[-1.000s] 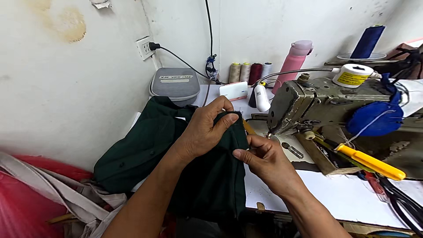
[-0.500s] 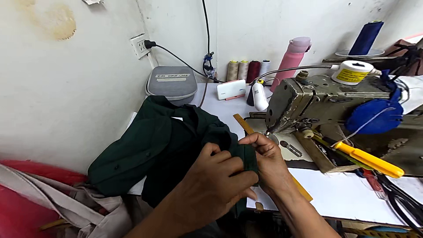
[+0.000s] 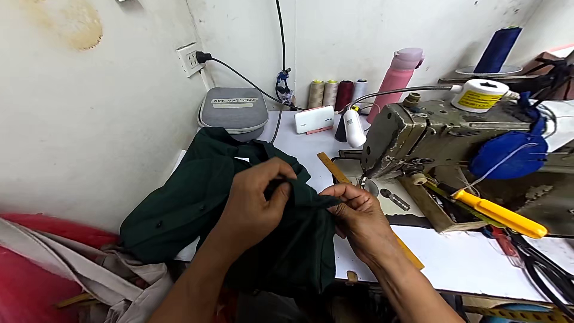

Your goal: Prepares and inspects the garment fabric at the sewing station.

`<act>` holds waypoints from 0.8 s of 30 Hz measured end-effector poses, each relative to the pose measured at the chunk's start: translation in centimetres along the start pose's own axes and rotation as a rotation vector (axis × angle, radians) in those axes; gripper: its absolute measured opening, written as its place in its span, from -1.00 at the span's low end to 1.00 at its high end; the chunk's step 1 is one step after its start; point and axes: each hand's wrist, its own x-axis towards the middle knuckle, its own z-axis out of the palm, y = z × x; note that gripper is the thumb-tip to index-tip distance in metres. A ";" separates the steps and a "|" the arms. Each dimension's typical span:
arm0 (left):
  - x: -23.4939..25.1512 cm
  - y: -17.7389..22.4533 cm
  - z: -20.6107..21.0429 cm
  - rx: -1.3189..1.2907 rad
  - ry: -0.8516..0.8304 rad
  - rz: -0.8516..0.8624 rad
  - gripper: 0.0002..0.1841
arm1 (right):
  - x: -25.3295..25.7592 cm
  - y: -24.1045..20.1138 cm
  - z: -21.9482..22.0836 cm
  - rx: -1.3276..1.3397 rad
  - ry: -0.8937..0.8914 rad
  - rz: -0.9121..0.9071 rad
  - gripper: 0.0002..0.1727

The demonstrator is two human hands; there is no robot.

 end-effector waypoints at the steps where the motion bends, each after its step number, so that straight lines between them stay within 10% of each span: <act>1: 0.5 -0.3 0.0 -0.021 0.028 -0.042 -0.87 | -0.1 -0.1 0.0 0.017 -0.005 0.020 -0.90; 6: 1.4 -1.8 0.2 -0.314 -0.071 -0.262 -0.74 | -0.3 -0.6 0.2 0.104 -0.023 0.071 -0.89; 11: 0.3 -0.7 -0.2 -0.161 -0.468 -0.215 0.17 | -0.3 -0.8 0.1 0.120 -0.015 0.107 -0.85; 18: 1.3 -1.4 -0.1 -0.427 -0.268 -0.245 -0.49 | -0.4 -0.5 0.1 0.161 -0.075 0.069 -0.94; 24: 1.7 -0.9 0.5 -0.507 -0.196 -0.425 -0.65 | -1.1 -1.4 0.1 0.092 -0.096 0.153 -0.56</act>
